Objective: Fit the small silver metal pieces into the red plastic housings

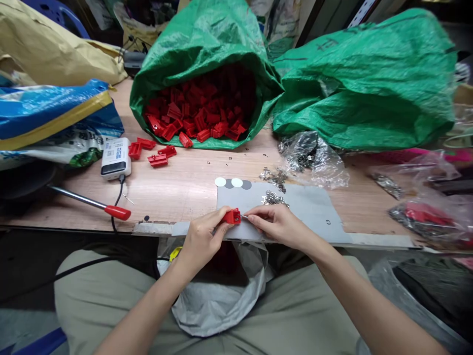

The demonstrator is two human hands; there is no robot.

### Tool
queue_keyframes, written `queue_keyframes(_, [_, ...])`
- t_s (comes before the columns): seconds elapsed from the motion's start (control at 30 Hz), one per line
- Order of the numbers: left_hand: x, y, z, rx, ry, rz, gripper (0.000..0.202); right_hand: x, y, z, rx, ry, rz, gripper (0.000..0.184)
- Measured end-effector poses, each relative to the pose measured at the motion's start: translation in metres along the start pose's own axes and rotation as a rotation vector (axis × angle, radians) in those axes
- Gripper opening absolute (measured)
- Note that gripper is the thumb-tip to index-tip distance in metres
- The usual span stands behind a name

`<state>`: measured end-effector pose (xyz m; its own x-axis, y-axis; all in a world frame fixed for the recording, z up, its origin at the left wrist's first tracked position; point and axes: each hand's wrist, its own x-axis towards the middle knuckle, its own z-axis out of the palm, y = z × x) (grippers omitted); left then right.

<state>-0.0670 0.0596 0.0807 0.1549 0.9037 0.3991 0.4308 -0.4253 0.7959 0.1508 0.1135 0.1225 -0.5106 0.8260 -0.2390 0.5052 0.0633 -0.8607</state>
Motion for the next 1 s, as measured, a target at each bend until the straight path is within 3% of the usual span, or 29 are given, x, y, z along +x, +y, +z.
queue_keyframes(0.37, [0.003,0.004,-0.001,-0.036,-0.026,0.003,0.026,0.003,-0.011,-0.006,-0.127,-0.068,-0.021,0.037])
queue_keyframes(0.7, [0.003,0.003,0.000,0.007,-0.017,0.055,0.029,0.001,-0.032,0.000,-0.402,0.001,-0.024,0.032])
queue_keyframes(1.0, [0.004,0.003,0.000,0.001,-0.024,0.075,0.029,0.001,-0.043,0.008,-0.509,0.038,-0.014,0.030])
